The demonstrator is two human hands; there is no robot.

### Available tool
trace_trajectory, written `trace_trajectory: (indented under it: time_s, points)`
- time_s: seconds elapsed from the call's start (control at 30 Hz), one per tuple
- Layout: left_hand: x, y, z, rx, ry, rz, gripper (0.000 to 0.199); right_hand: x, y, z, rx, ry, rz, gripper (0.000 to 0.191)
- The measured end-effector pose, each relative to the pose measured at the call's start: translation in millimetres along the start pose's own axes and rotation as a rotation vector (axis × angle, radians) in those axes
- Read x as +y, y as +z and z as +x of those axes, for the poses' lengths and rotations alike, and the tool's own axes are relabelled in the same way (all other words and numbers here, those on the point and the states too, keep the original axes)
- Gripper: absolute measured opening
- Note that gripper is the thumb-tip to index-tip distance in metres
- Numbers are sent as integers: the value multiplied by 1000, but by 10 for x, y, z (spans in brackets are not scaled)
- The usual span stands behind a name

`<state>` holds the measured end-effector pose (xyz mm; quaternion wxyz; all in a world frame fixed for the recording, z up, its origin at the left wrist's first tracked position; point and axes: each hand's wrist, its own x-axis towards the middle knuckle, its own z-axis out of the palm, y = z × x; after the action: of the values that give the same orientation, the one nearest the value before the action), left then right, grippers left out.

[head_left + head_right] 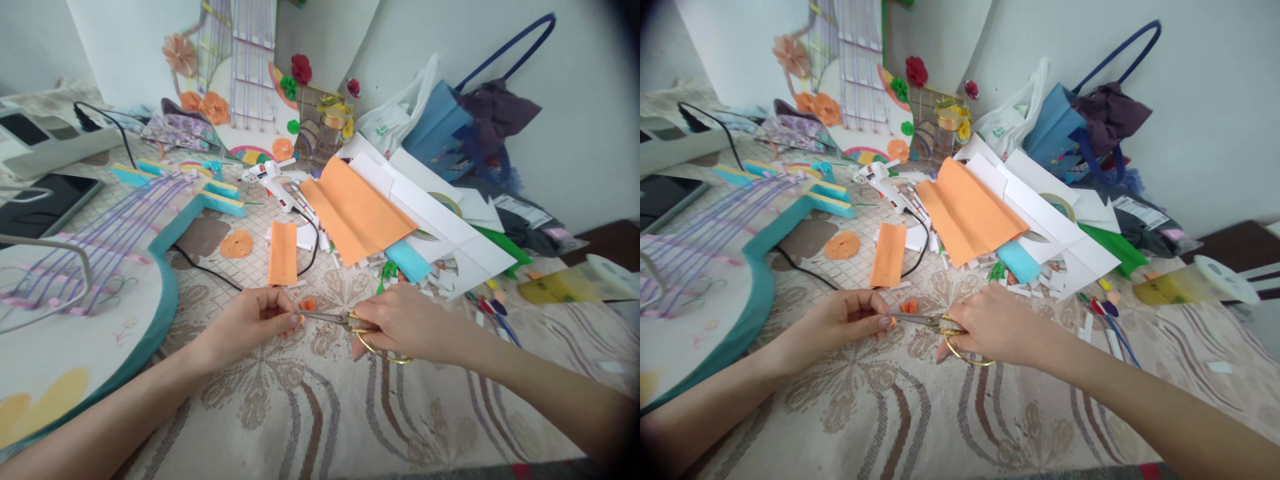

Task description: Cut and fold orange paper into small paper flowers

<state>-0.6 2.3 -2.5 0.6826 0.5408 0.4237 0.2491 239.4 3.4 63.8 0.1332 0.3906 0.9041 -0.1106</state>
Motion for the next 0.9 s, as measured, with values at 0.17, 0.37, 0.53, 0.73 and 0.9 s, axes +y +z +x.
trace_trajectory:
  time_s: [0.17, 0.37, 0.53, 0.73, 0.9]
  points:
    - [5, 11, -6, 0, -9, -2, 19, -6, 49, -1, 46, 3, -59, 35]
    - [0, 13, -7, -1, 3, 6, 19, 9, 152, 6, 82, 33, -94, 35]
    - [26, 15, -6, 17, 19, -1, 20, 73, 157, -32, 59, 138, 92, 36]
    - [65, 23, -8, 25, 22, -44, 19, 32, 133, -116, -80, 64, 320, 40]
    - [47, 30, -18, 35, 43, -15, 20, -28, 165, -111, -47, 75, 339, 38]
